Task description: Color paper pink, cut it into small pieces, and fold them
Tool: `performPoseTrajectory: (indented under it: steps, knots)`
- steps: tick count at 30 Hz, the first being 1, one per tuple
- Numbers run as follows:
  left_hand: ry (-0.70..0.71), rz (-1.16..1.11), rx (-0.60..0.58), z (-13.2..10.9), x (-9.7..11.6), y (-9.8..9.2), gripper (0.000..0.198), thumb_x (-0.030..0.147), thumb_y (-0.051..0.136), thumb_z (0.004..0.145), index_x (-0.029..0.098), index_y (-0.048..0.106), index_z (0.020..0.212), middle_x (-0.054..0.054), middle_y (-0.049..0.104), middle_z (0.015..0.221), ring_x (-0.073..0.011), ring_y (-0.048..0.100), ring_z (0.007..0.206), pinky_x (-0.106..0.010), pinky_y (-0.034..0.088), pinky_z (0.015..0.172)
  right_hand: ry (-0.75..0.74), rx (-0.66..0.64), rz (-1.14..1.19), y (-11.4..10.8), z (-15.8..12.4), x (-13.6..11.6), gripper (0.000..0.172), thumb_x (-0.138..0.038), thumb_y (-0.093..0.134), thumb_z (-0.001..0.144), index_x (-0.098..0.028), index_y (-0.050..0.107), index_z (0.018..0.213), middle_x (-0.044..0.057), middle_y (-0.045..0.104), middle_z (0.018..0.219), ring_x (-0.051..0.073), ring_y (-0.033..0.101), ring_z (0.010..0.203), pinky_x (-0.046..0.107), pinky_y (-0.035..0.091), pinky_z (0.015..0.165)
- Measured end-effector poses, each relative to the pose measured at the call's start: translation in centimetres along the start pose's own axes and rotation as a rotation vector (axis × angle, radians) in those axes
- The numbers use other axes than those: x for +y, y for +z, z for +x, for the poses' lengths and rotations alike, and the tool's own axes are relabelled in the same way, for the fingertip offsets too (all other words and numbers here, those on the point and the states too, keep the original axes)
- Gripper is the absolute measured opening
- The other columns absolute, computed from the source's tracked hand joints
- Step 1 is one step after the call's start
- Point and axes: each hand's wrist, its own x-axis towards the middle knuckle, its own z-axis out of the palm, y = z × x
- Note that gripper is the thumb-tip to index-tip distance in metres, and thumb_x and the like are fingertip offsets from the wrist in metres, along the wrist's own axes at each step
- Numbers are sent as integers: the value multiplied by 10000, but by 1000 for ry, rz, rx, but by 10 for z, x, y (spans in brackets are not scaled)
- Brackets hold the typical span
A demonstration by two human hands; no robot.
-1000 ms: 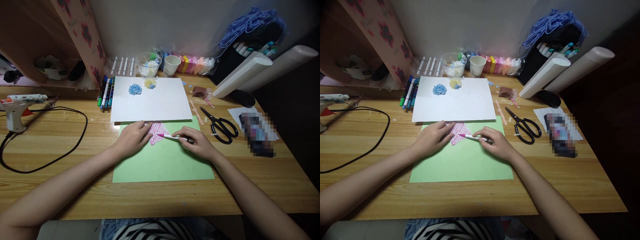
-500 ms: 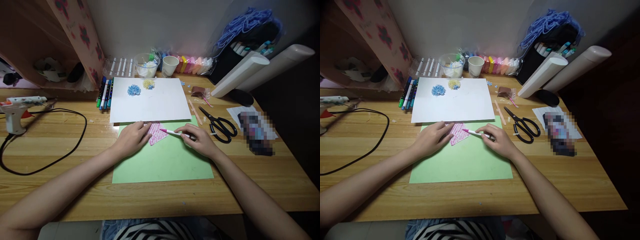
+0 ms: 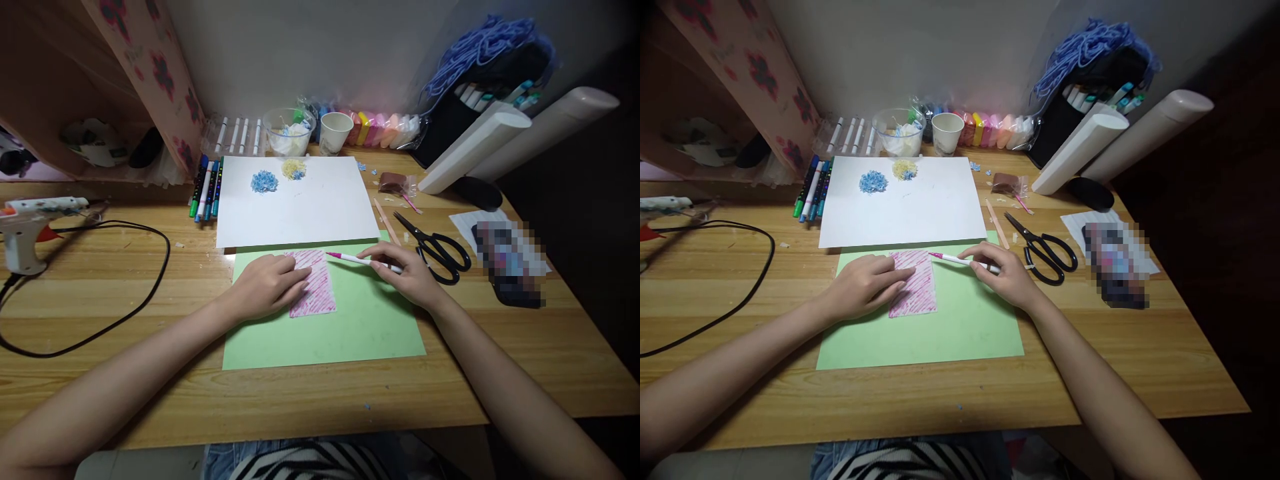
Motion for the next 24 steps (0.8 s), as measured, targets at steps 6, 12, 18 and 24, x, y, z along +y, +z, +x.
performPoseTrajectory:
  steps: [6, 12, 18, 24]
  knots:
    - [-79, -27, -85, 2, 2, -1, 463, 427, 365, 958, 215, 491, 1350, -62, 582, 851, -174, 497, 694, -315, 389, 615, -20, -169, -7, -4, 1, 0, 187, -205, 526, 877, -218, 680, 981, 32, 643, 855, 137, 545, 682, 253, 399, 584]
    - [-123, -58, -134, 3, 3, -1, 472, 440, 381, 943, 237, 497, 1353, -69, 568, 911, -191, 508, 760, -334, 397, 667, -34, -195, -51, -9, 1, 2, 190, -201, 531, 868, -202, 689, 975, 32, 637, 823, 128, 529, 651, 248, 383, 566]
    - [-133, -60, -140, 3, 3, -1, 477, 445, 378, 942, 238, 491, 1357, -73, 568, 914, -195, 510, 764, -338, 396, 671, -56, -217, -44, -11, 1, 4, 188, -193, 534, 865, -213, 689, 969, 28, 623, 802, 136, 536, 673, 249, 386, 571]
    - [-127, -65, -126, 4, 3, -1, 471, 440, 390, 940, 235, 498, 1350, -71, 570, 904, -192, 506, 754, -333, 392, 659, -22, -124, -43, -8, 2, 1, 189, -229, 523, 884, -218, 679, 988, 44, 652, 875, 152, 562, 711, 268, 414, 601]
